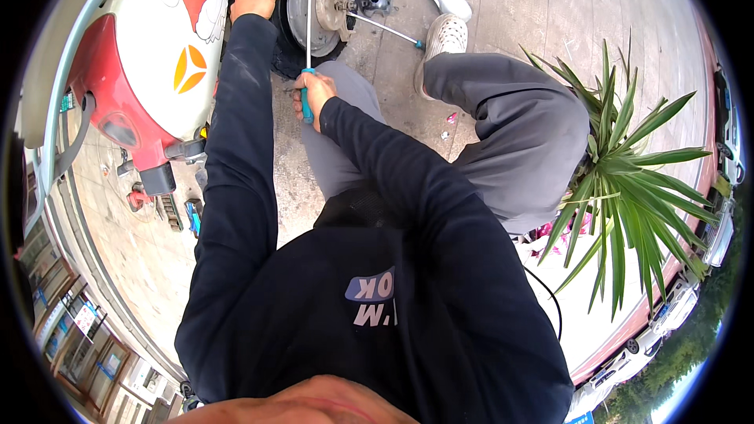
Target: The person unwraps a new tire from pink packaging and removes the old tire from a scooter wheel. They then use a tire lever to pry the new tire onto the rim, working around the circumference to seat it. Finally, they retrieve a wrench and an air pressure gauge from a toolbox.
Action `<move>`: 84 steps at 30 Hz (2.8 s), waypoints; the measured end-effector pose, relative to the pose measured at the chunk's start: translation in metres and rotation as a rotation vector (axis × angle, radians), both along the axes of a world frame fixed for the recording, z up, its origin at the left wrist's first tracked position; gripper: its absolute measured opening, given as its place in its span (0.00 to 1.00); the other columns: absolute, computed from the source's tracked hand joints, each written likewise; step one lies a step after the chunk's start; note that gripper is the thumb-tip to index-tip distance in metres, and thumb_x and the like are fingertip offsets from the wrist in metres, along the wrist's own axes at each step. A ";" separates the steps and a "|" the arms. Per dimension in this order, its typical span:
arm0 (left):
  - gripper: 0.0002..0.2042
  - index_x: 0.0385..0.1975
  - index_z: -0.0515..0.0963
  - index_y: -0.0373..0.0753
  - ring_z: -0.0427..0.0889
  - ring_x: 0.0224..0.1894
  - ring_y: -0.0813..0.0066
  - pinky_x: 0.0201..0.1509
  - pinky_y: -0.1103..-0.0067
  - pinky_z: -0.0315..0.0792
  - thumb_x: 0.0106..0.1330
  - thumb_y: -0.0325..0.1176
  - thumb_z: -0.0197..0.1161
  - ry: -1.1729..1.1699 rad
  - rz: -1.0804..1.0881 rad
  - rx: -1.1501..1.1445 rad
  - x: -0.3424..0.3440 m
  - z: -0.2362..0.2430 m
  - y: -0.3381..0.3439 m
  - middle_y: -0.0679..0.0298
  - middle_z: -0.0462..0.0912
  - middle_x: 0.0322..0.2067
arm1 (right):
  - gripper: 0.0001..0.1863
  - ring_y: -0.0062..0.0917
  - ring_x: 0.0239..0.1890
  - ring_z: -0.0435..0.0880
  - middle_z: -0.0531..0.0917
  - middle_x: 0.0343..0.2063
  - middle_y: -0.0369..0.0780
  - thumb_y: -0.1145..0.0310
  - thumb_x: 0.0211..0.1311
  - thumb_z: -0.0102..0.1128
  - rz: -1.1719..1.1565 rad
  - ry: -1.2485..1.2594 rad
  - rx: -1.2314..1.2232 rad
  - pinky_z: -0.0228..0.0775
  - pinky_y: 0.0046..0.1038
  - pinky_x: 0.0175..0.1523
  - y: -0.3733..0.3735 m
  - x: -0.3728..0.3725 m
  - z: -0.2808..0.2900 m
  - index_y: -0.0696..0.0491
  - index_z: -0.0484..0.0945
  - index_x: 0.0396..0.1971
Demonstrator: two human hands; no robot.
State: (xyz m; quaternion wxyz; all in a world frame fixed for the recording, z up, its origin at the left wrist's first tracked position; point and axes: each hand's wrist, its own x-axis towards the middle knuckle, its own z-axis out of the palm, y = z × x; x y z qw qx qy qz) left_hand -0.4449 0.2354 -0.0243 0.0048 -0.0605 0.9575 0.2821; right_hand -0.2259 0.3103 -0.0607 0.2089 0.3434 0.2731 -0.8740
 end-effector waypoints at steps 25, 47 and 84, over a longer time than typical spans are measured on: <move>0.47 0.63 0.72 0.29 0.78 0.60 0.49 0.65 0.68 0.70 0.42 0.53 0.74 -0.015 -0.022 0.037 -0.007 -0.003 -0.007 0.39 0.79 0.56 | 0.34 0.49 0.47 0.84 0.81 0.42 0.51 0.64 0.57 0.62 0.577 0.499 2.020 0.77 0.46 0.50 0.054 -0.025 -0.030 0.59 0.61 0.62; 0.42 0.58 0.74 0.30 0.82 0.54 0.46 0.61 0.66 0.75 0.43 0.51 0.73 0.055 -0.064 0.013 0.001 -0.014 -0.025 0.39 0.82 0.50 | 0.33 0.53 0.43 0.85 0.84 0.36 0.57 0.73 0.53 0.66 1.195 0.448 1.643 0.77 0.44 0.48 0.181 -0.063 0.094 0.48 0.65 0.61; 0.32 0.53 0.76 0.29 0.82 0.46 0.64 0.56 0.74 0.74 0.44 0.30 0.76 0.180 0.171 0.663 0.109 -0.143 -0.081 0.54 0.84 0.45 | 0.33 0.45 0.36 0.86 0.82 0.35 0.49 0.82 0.43 0.61 1.482 0.856 1.856 0.82 0.37 0.45 0.298 -0.181 0.144 0.54 0.76 0.56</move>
